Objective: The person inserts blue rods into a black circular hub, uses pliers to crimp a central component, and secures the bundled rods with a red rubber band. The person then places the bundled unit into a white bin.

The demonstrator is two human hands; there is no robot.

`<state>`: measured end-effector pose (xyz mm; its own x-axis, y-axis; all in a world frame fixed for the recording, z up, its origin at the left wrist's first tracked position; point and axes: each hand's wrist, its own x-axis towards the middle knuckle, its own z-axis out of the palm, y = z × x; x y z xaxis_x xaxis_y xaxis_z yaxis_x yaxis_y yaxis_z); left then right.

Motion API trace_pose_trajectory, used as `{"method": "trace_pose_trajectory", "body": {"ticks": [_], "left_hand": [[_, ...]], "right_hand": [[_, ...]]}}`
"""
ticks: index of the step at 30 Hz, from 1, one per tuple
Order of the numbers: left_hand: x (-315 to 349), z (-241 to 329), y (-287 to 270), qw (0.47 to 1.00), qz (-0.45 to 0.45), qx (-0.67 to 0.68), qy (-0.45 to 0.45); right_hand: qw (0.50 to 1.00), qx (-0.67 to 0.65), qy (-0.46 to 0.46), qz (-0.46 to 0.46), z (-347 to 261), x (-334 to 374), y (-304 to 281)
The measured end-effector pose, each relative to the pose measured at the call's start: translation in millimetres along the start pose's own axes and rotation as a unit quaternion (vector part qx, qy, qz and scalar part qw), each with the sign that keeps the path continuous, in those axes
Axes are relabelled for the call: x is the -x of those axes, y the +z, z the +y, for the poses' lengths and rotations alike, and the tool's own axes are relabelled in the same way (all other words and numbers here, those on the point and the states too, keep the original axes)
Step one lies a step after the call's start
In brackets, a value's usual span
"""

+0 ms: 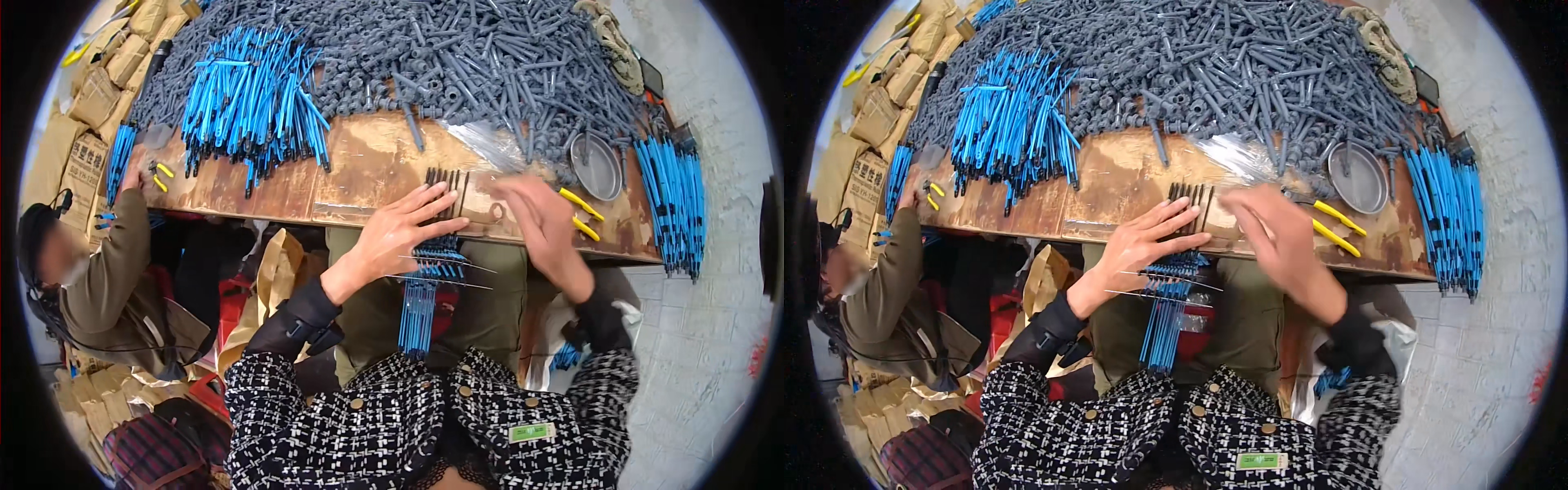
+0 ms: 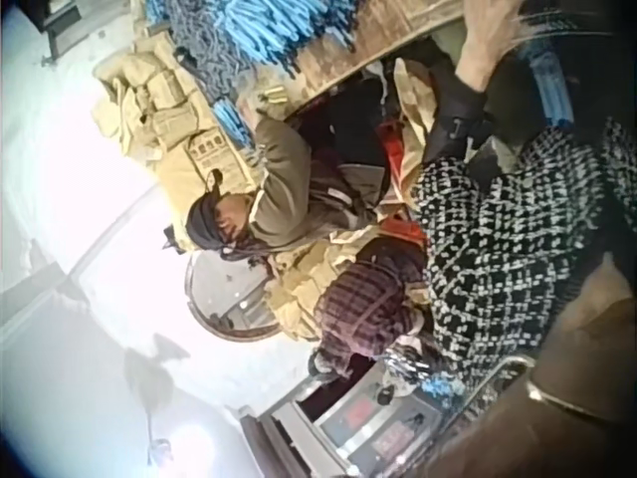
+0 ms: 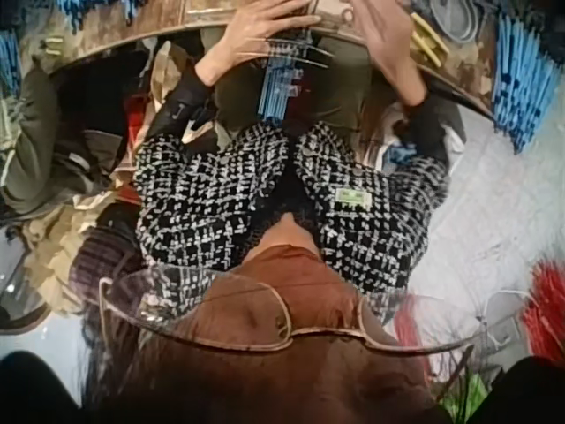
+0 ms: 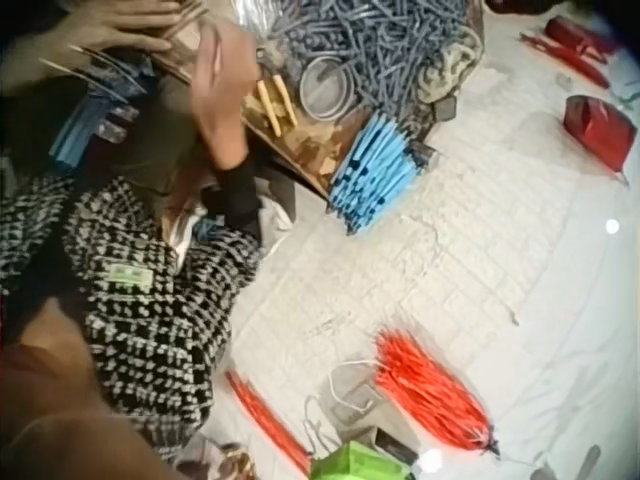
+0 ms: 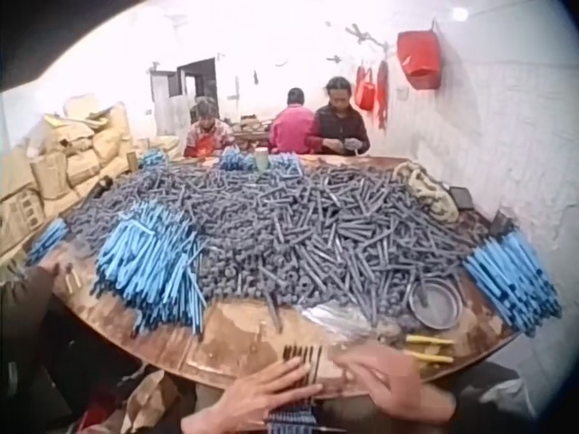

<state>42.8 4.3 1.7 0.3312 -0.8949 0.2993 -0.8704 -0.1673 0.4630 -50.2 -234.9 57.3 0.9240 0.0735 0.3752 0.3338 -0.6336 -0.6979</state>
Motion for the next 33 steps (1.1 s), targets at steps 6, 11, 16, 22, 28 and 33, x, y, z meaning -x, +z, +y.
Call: {"method": "trace_pose_trajectory", "body": {"ticks": [6,11,16,22,28,33], "left_hand": [[-1.2,-1.6,0.4,1.000,-0.017,-0.025,-0.009],[3.8,-14.8,14.5,0.999,0.001,-0.046,0.012],[1.0,-15.9,17.7,0.997,0.005,-0.067,0.034],[5.9,-21.0,19.9,0.997,0.004,-0.065,0.033],[5.0,-16.0,13.5,0.999,0.016,-0.020,0.030],[3.1,-13.6,13.9,0.999,0.020,-0.034,0.020]], "right_hand": [[0.894,0.403,-0.178,-0.081,76.2,-19.9,28.5],[0.894,0.419,-0.108,-0.119,72.4,-31.8,31.5],[0.888,0.416,-0.075,-0.182,78.8,-60.4,27.1],[0.934,0.312,-0.113,-0.135,43.8,-59.0,4.0],[0.953,0.274,-0.070,-0.108,58.5,-22.5,30.4],[0.954,0.269,-0.090,-0.094,66.8,-17.7,36.7]]}}
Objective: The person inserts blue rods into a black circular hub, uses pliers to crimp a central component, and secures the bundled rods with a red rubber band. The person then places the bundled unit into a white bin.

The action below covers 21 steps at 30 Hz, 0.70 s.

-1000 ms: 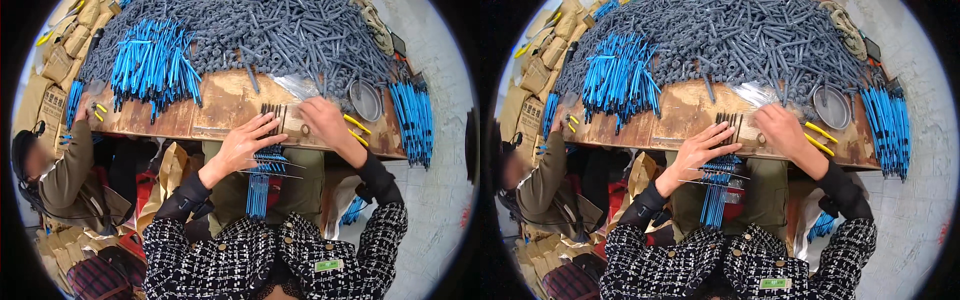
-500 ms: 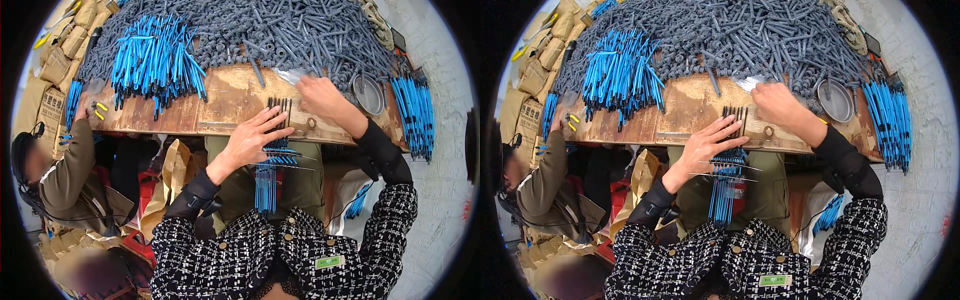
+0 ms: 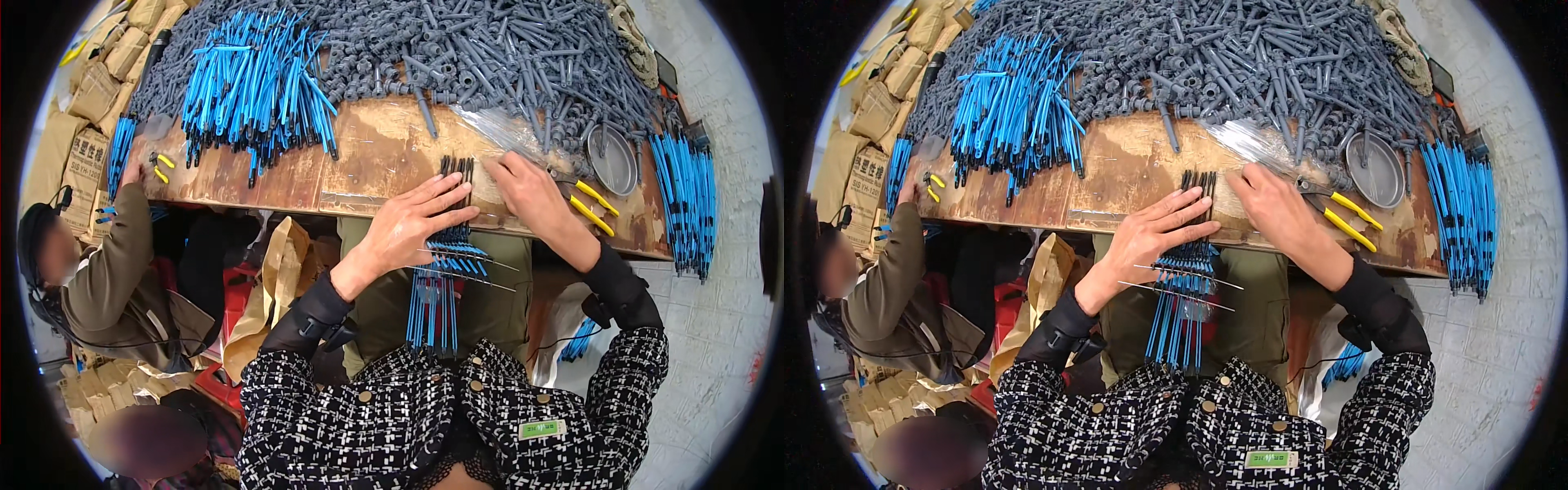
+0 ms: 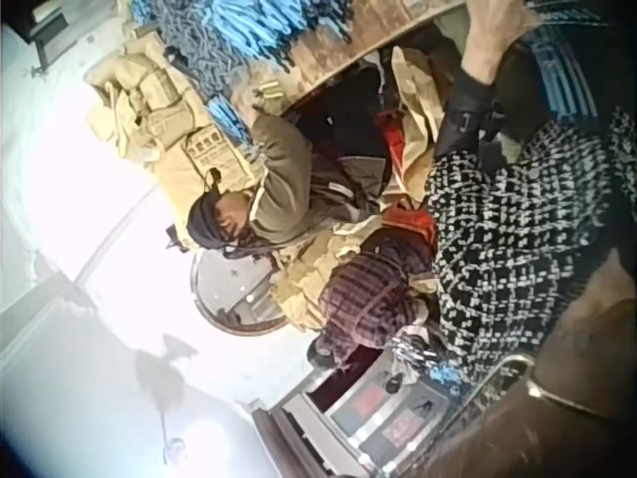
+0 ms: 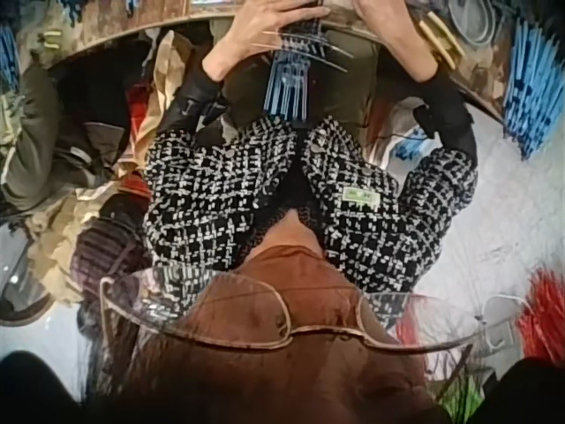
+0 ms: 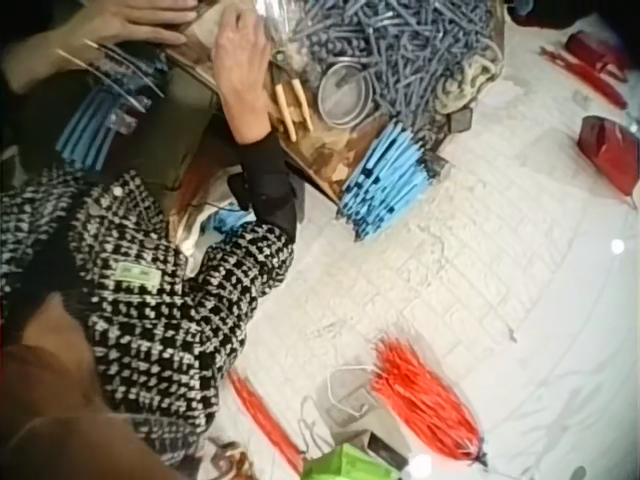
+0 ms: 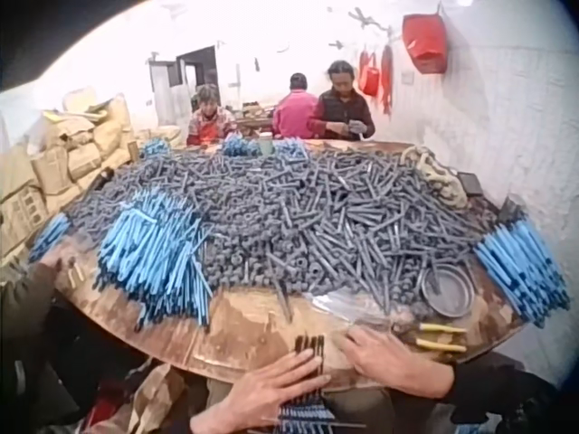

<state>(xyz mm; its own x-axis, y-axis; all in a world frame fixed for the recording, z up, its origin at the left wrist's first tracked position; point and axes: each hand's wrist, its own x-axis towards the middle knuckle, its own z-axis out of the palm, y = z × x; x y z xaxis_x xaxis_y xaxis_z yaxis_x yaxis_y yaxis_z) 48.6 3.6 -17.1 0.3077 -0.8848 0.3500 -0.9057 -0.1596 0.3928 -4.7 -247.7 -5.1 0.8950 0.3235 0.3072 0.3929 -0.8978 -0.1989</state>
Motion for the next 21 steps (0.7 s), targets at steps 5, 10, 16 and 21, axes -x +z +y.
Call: {"method": "trace_pose_trajectory", "body": {"ticks": [5,10,16,21], "left_hand": [[-0.1,-0.1,-0.4,1.000,-0.008,0.001,-0.014],[-2.3,3.2,-3.4,1.000,-0.003,-0.009,-0.011],[0.1,0.0,-0.5,1.000,-0.003,-0.017,-0.002],[-1.0,4.1,-1.0,1.000,0.000,-0.004,-0.011]], "right_hand": [[1.000,0.023,-0.014,0.011,0.3,1.1,6.0],[0.999,0.037,-0.006,-0.009,-4.9,-1.2,0.8],[0.998,0.047,-0.028,-0.011,-8.0,-5.8,-0.4],[0.997,0.024,-0.068,0.005,6.3,-8.0,-5.5]]}}
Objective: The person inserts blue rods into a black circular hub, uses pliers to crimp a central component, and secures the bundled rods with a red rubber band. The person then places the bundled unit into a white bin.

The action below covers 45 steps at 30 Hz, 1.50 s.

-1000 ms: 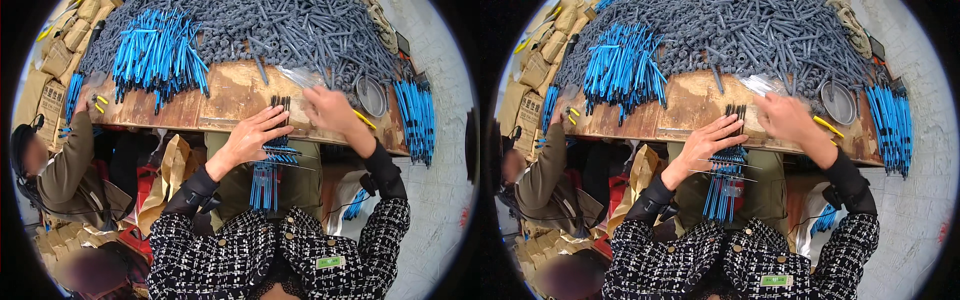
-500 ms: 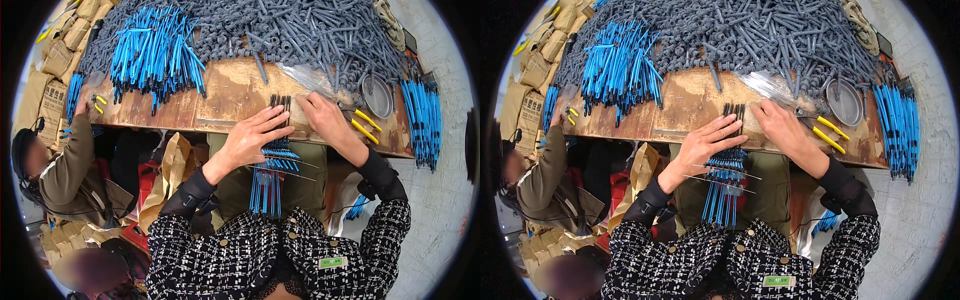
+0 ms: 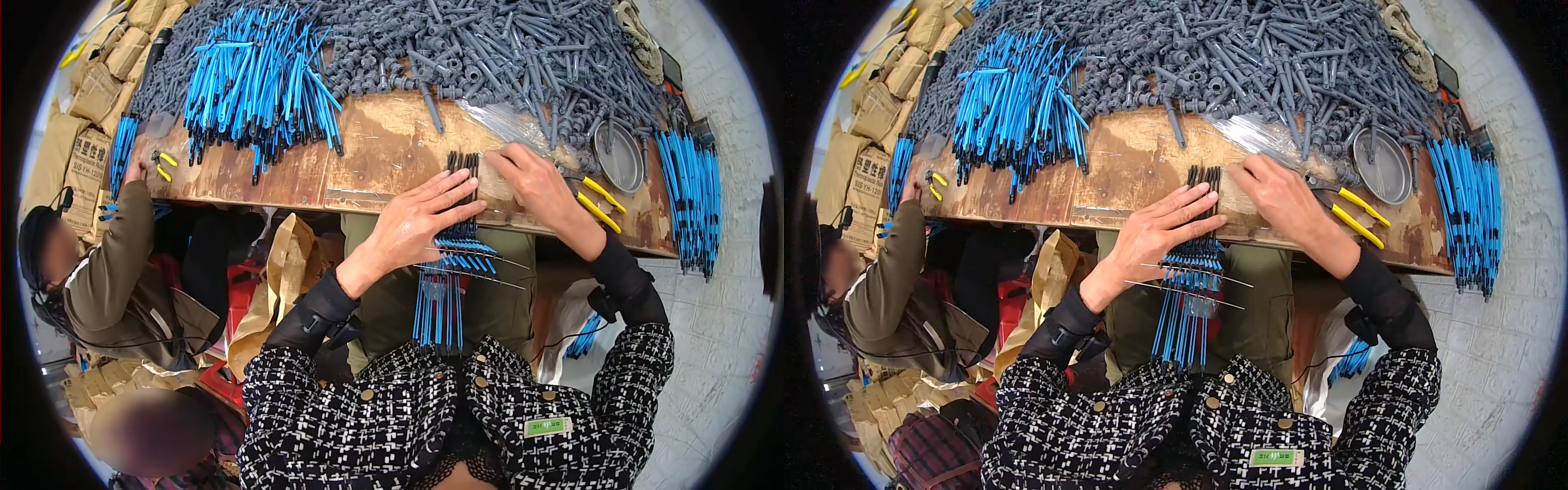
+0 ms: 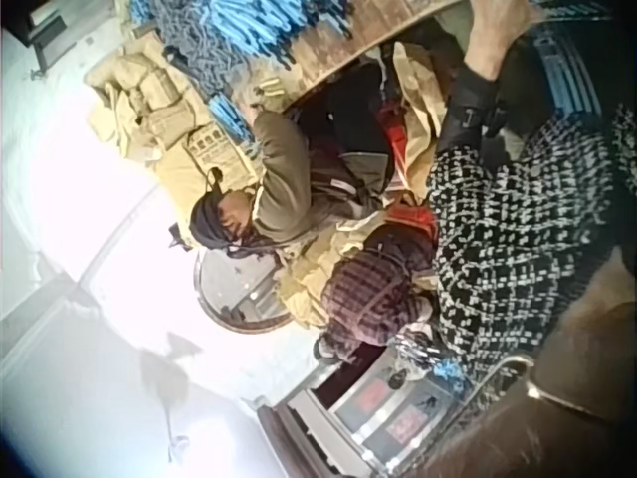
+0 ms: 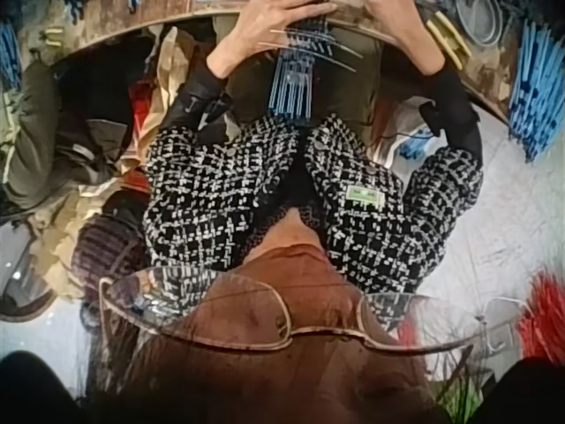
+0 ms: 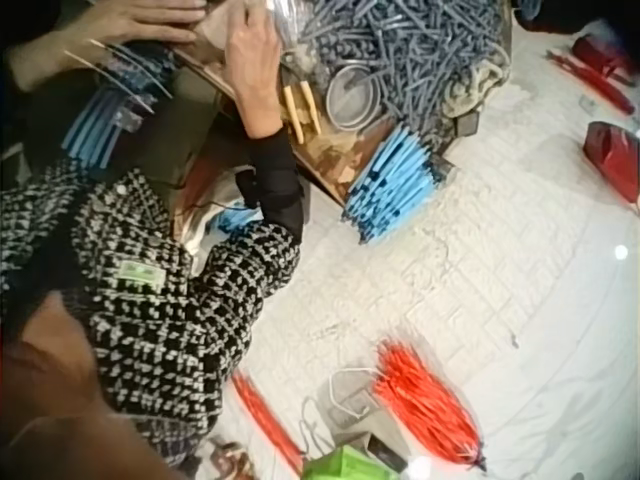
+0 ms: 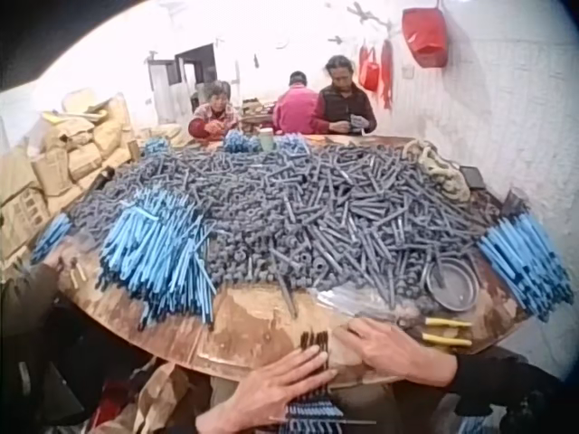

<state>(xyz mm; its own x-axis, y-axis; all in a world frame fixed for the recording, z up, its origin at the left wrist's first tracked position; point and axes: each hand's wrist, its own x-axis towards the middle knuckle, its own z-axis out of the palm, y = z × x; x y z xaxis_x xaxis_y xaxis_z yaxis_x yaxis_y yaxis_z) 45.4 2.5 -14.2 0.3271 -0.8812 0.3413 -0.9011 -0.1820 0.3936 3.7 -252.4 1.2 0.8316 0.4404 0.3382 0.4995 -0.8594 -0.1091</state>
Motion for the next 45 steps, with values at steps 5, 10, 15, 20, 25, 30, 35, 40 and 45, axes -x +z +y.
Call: {"method": "trace_pose_trajectory", "body": {"ticks": [5,10,15,20,25,30,35,40,45], "left_hand": [[0.3,4.4,-2.8,1.000,-0.002,-0.004,-0.023],[-3.1,7.0,-8.6,0.999,-0.025,-0.012,-0.027],[-1.6,6.9,-5.0,0.999,-0.004,0.018,-0.032],[-2.6,7.5,-5.5,1.000,-0.008,0.000,-0.029],[-6.0,12.2,-10.8,0.998,-0.009,0.050,-0.044],[-9.8,6.5,-9.5,0.999,-0.014,0.026,-0.019],[-9.5,4.8,-7.8,0.999,-0.016,0.044,-0.015],[-7.8,1.2,-2.3,0.999,0.000,0.043,-0.006],[-9.9,0.7,-1.4,0.999,-0.002,0.032,-0.003]], "right_hand": [[0.999,-0.018,-0.028,0.011,6.3,-7.0,3.0],[0.999,-0.037,-0.011,-0.014,6.9,-6.5,7.4],[1.000,-0.027,-0.010,-0.002,3.1,-6.3,10.5],[0.999,-0.016,-0.049,0.008,11.0,-13.2,14.8],[0.998,-0.036,-0.034,0.025,2.5,-19.0,16.3],[0.999,-0.045,-0.017,0.007,-5.4,-28.5,18.3],[0.997,0.065,0.018,-0.031,-0.5,-18.3,3.0],[0.993,0.018,-0.009,-0.120,11.2,-15.0,-6.2],[0.998,-0.042,-0.030,-0.039,4.9,-21.1,6.3]]}}
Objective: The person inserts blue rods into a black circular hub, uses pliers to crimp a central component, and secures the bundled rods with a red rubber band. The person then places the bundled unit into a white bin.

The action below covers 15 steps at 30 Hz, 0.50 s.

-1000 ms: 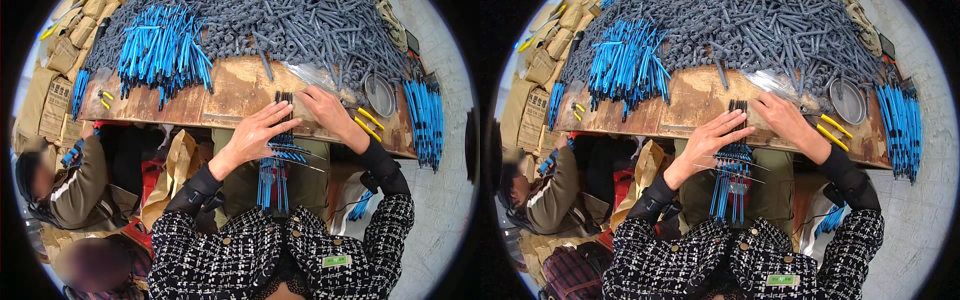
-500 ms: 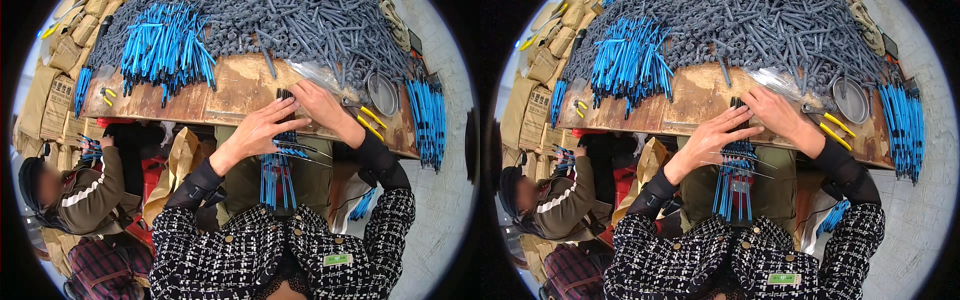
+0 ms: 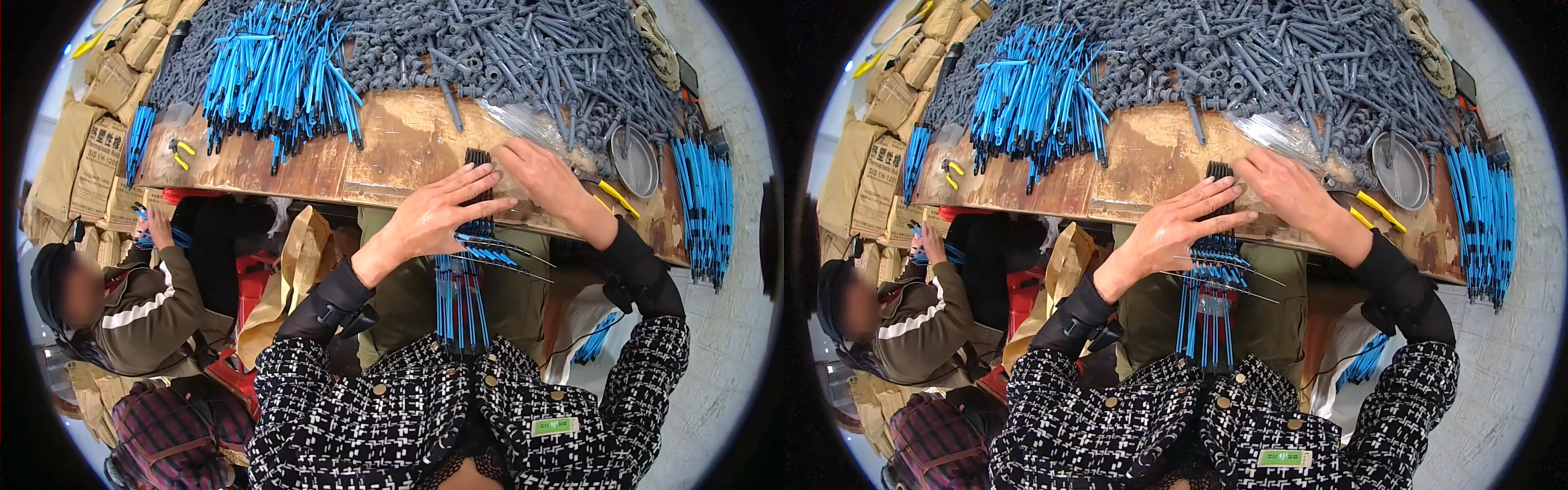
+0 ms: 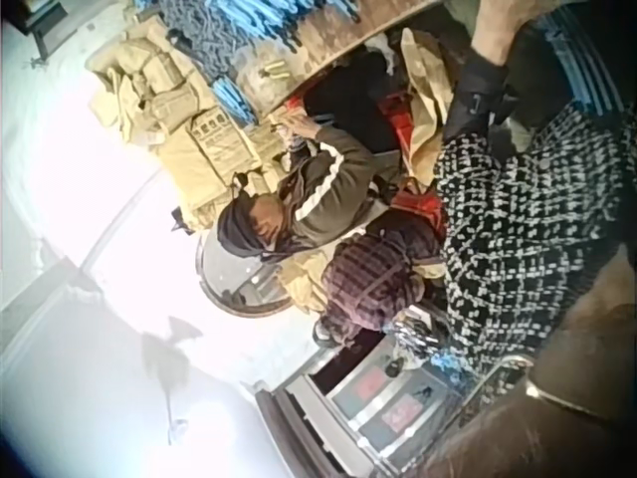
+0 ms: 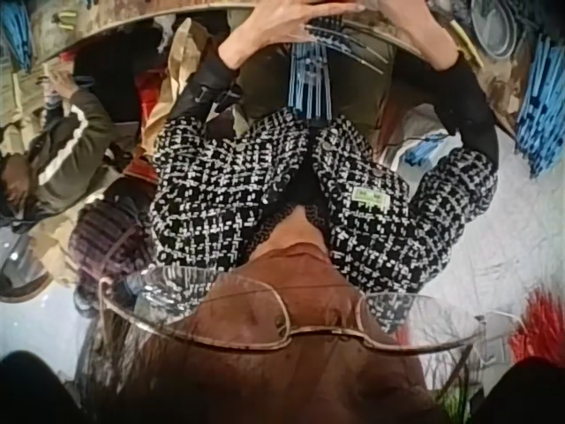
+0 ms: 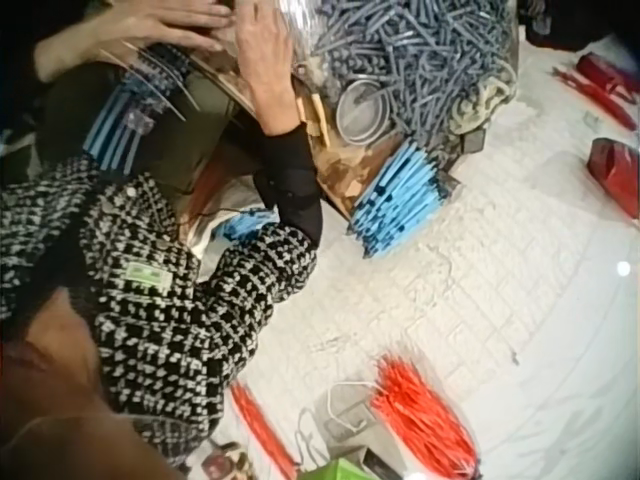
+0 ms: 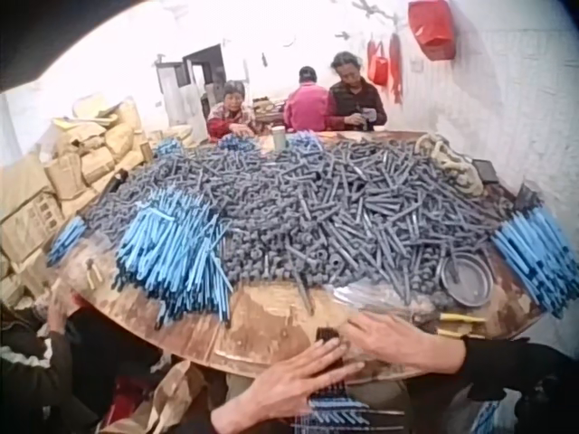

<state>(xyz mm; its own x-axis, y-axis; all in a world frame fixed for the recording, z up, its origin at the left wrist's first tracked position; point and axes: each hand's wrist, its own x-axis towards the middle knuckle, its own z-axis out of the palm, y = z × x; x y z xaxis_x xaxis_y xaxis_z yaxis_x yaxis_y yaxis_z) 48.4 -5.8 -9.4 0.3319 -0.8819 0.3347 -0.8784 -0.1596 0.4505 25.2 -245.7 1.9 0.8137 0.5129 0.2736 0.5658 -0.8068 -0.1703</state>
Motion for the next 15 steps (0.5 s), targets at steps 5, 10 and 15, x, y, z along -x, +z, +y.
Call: {"method": "trace_pose_trajectory", "body": {"ticks": [5,10,15], "left_hand": [[3.2,-0.5,0.2,1.000,0.012,0.010,-0.002],[7.8,-5.2,-1.0,0.999,0.012,0.016,0.026],[4.4,-4.1,6.4,0.998,0.039,0.009,0.046]], "right_hand": [[0.997,-0.076,-0.003,0.029,-9.9,-7.3,-21.8],[0.950,-0.301,0.005,-0.083,-61.7,33.5,-52.3],[0.865,-0.464,0.095,0.166,-96.8,33.9,32.9]]}}
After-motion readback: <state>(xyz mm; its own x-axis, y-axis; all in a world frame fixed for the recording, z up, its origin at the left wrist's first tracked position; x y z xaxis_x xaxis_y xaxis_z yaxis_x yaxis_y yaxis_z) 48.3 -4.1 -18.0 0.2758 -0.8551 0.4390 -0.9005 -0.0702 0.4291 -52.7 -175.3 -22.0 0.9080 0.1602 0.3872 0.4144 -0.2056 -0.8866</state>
